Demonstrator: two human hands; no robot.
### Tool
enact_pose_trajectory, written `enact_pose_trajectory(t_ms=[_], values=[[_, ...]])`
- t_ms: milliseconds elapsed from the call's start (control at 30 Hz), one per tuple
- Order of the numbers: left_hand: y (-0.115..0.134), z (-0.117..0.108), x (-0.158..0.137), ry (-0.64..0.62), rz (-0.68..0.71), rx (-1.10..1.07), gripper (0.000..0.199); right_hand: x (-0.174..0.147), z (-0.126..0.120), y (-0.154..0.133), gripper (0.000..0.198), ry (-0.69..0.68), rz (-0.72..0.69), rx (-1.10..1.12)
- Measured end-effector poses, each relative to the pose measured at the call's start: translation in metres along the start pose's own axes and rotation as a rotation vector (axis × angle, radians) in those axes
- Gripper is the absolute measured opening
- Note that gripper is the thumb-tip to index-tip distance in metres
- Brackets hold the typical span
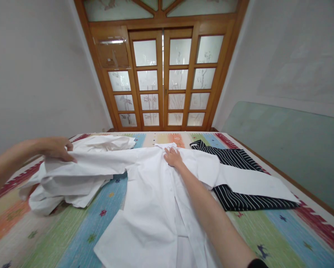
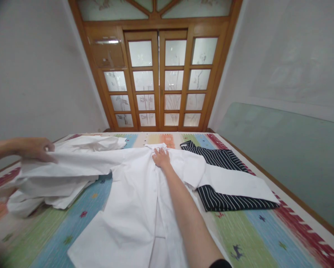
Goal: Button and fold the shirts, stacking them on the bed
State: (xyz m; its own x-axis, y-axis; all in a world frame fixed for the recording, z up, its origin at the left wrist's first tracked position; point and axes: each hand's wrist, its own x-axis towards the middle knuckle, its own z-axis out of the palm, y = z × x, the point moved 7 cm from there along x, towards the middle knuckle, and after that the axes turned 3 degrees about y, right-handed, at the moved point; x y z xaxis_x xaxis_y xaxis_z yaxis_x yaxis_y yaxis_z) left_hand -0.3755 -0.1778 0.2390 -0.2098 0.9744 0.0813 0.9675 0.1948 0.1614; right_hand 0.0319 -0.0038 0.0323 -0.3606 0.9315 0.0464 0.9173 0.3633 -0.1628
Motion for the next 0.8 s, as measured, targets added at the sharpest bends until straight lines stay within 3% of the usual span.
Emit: enact_pose_trajectory(t_ms=[67,133,233,333,433,533,667,800], values=[[0.002,-0.006,0.001,-0.077,-0.024,0.210,0.038,0.000,0.000,0.000,0.058,0.012,-0.002,0.009],[0.010,-0.021,0.000,-0.008,-0.056,0.275,0.041,0.000,0.000,0.001,0.058,0.026,-0.003,0.018],[0.024,-0.040,-0.006,0.169,-0.107,0.048,0.049,0.001,0.001,0.001,0.058,0.030,-0.006,0.019],[0.022,-0.047,-0.014,0.296,-0.192,-0.244,0.065,0.001,0.002,0.002,0.058,0.027,-0.006,0.019],[0.005,-0.051,-0.019,0.408,-0.336,-0.226,0.073,0.001,0.002,0.001,0.058,0.026,-0.004,0.024],[-0.006,-0.057,-0.025,0.605,-0.423,-0.098,0.063,0.000,0.002,0.000,0.058,0.021,0.007,0.036],[0.029,-0.043,-0.026,0.714,-0.202,0.129,0.057,0.003,0.000,0.003,0.059,-0.009,0.016,0.084],[0.093,0.003,-0.042,0.718,0.118,0.243,0.044,0.005,-0.003,0.010,0.065,-0.081,0.017,0.187]])
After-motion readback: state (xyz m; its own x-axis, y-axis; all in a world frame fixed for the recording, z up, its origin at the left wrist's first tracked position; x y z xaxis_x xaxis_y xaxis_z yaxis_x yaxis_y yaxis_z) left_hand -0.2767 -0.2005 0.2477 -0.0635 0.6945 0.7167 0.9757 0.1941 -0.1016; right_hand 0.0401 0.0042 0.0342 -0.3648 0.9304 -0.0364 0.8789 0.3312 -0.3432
